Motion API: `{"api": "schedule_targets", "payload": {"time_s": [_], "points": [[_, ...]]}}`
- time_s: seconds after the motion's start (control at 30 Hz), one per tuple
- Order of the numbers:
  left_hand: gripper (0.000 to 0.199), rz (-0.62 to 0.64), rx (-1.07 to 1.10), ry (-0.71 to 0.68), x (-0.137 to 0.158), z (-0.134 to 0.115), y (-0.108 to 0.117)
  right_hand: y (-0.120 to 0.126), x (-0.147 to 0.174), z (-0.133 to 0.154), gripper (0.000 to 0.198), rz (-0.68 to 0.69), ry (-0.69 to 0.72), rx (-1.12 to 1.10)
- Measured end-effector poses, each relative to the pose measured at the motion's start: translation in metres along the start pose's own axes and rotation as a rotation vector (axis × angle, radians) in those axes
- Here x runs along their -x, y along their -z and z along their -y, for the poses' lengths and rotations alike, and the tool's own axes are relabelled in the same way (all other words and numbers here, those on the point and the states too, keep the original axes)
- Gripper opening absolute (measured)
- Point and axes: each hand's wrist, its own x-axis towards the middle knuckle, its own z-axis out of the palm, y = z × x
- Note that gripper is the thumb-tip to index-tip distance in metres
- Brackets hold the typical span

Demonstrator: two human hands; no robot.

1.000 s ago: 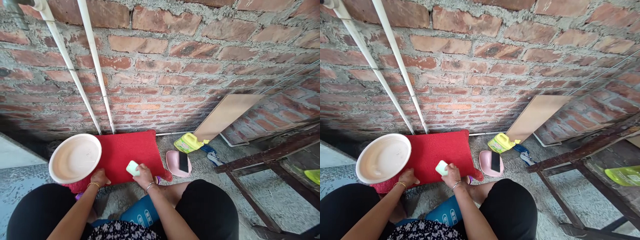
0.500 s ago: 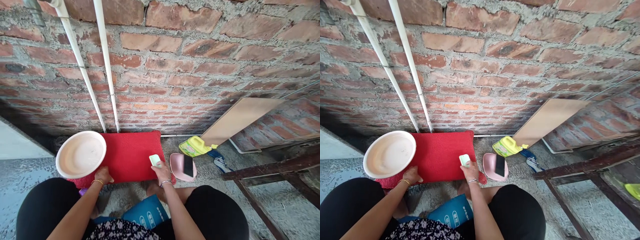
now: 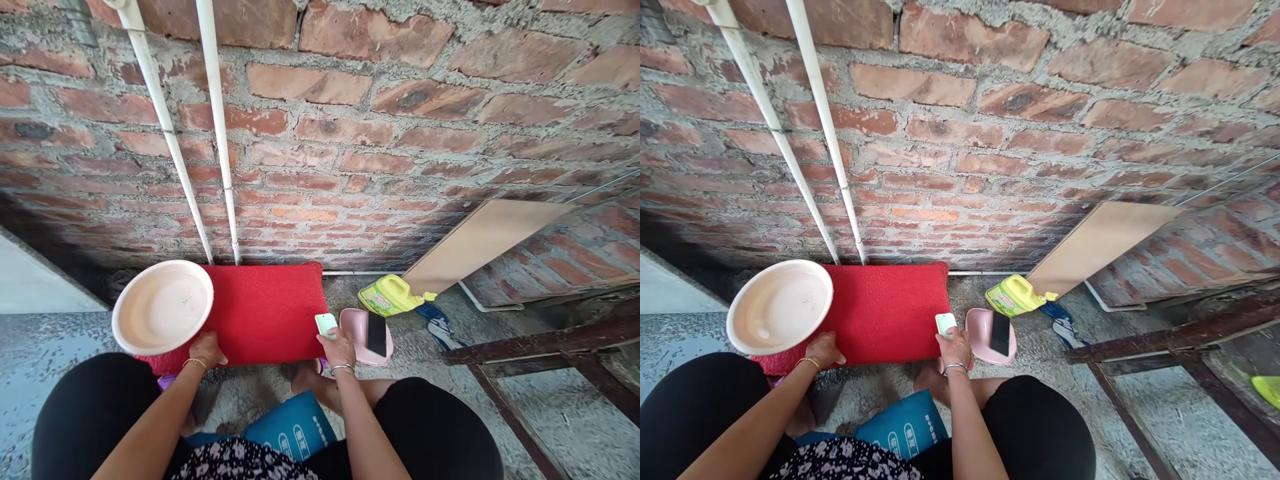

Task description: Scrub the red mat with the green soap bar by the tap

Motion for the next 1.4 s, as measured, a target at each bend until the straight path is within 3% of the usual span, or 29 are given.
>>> {"api": "schedule_targets", "payload": {"time_s": [0.07, 0.17, 0.27, 0.33, 0.43, 0.57, 0.67, 0.73, 0.9, 0.97, 1.07, 1.23, 1.3, 1.4], "points": [[0.062, 0.0, 0.002, -0.001, 0.001, 0.0, 0.001, -0.009, 0.008, 0.021, 0.022, -0.007, 0.125, -0.067], [0.062, -0.006, 0.019, -0.008, 0.001, 0.0, 0.0, -0.038, 0.033, 0.068, 0.021, 0.094, 0.389, -0.107], [0.062, -0.02, 0.029, -0.003, 0.001, 0.0, -0.002, -0.066, 0.057, 0.108, 0.025, 0.21, 0.627, -0.034], [0.062, -0.029, 0.033, 0.0, 0.0, 0.0, -0.003, -0.075, 0.062, 0.118, 0.028, 0.249, 0.697, 0.025], [0.061, -0.033, 0.047, 0.0, 0.0, 0.0, -0.003, -0.071, 0.046, 0.105, 0.026, 0.222, 0.619, 0.045], [0.063, -0.027, 0.053, -0.001, 0.001, 0.0, -0.002, -0.044, 0.004, 0.06, 0.024, 0.057, 0.261, 0.056], [0.063, -0.028, 0.056, -0.001, 0.001, 0.0, -0.002, -0.033, -0.009, 0.048, 0.028, -0.027, 0.078, 0.062], [0.064, -0.025, 0.056, 0.001, 0.0, 0.0, -0.002, -0.038, -0.002, 0.06, 0.031, -0.022, 0.133, 0.02], [0.065, -0.026, 0.053, 0.016, -0.001, 0.0, -0.003, -0.075, 0.048, 0.121, 0.026, 0.155, 0.604, -0.004], [0.063, -0.037, 0.05, 0.017, 0.0, 0.0, -0.002, -0.084, 0.058, 0.132, 0.026, 0.202, 0.707, 0.044], [0.059, -0.045, 0.052, 0.018, 0.002, 0.0, -0.001, -0.081, 0.045, 0.118, 0.026, 0.189, 0.628, 0.06], [0.063, -0.035, 0.071, 0.008, 0.002, 0.001, -0.001, -0.054, -0.008, 0.061, 0.024, 0.01, 0.229, -0.006], [0.063, -0.037, 0.073, 0.008, 0.001, 0.001, -0.002, -0.05, -0.017, 0.056, 0.025, -0.014, 0.195, -0.033], [0.062, -0.045, 0.074, 0.018, -0.001, 0.001, -0.004, -0.061, -0.002, 0.079, 0.031, 0.001, 0.252, -0.071]]}}
